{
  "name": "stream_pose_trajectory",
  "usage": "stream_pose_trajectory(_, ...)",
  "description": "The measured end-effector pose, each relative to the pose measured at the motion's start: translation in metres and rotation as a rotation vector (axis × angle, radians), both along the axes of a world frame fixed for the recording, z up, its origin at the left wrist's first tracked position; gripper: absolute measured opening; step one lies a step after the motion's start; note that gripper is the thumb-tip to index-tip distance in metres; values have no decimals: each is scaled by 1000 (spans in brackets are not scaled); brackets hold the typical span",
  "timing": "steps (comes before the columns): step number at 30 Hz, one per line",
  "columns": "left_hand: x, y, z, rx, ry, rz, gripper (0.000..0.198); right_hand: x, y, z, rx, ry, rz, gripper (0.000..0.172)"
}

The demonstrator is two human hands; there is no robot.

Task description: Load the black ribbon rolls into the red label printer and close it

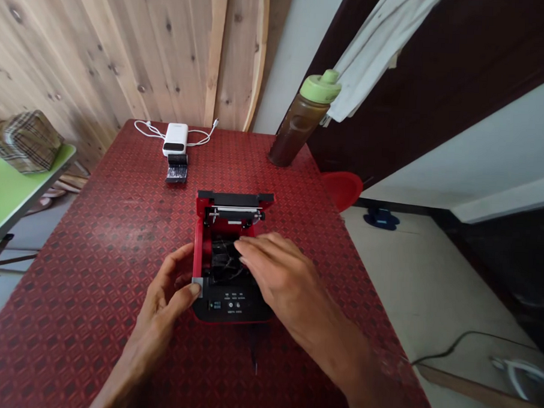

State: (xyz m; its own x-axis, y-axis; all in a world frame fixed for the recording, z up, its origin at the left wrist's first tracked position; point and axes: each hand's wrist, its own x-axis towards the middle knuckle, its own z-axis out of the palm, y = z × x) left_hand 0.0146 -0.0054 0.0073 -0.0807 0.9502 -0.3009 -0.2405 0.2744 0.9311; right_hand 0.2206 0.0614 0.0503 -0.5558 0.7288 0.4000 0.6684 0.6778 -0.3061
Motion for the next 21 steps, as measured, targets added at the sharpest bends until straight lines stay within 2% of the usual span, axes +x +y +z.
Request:
stream_pose_trajectory(4, -3, -1, -8, 64, -4, -16, 61, -28, 27, 6, -228, -307, 40, 19)
stream_pose_trajectory(8, -5, -2, -15, 88, 14, -39, 62, -48, 37, 13, -367, -484, 19, 24)
stream_pose_trajectory(14, -7, -2, -16, 95, 28, -59, 62, -57, 40, 17, -347, -592, -13, 41)
stream_pose_trajectory(21, -7, -3, -16, 83, 26, -67, 62, -56, 38, 18, -327, -595, -77, 31)
